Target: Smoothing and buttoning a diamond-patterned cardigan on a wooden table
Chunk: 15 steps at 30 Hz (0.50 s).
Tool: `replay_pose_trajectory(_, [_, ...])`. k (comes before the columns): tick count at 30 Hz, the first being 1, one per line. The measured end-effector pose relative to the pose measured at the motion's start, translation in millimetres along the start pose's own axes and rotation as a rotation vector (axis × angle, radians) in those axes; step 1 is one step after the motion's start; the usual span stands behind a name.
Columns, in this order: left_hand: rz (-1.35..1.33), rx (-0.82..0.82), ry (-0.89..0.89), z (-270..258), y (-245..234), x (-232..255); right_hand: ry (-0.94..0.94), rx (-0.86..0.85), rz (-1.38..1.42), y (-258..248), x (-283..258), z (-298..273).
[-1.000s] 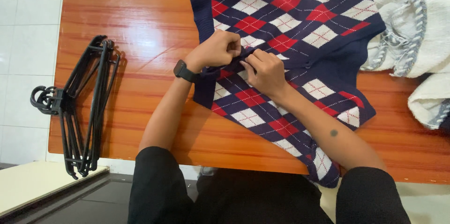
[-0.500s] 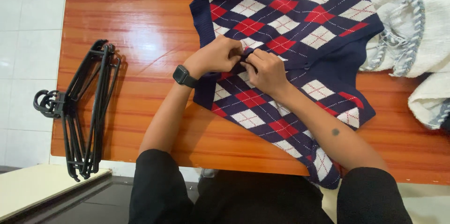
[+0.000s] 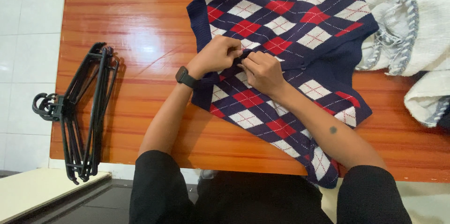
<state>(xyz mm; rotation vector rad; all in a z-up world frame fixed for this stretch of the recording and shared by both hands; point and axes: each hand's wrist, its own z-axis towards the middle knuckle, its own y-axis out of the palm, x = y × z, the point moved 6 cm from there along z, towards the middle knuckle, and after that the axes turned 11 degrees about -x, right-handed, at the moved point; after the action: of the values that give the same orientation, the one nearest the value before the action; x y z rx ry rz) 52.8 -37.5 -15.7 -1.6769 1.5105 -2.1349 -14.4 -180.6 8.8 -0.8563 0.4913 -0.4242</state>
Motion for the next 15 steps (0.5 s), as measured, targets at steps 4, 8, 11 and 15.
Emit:
replay_pose_trajectory(4, [0.115, -0.029, -0.041, -2.1, -5.7, 27.4, -0.006, 0.059, -0.055, 17.1, 8.8, -9.3])
replay_pose_trajectory(8, [0.230, -0.034, -0.098, -2.3, -6.1, 27.6, -0.089, 0.062, -0.164, 23.6, 7.1, -12.3])
replay_pose_trajectory(11, [0.167, -0.093, -0.134, -0.4, 3.6, 4.0, -0.175, 0.020, -0.224, 13.2, -6.8, -6.1])
replay_pose_trajectory(15, [0.044, -0.241, -0.208, -1.2, 22.2, -26.4, -0.226, 0.060, -0.222, 14.4, -22.9, -6.9])
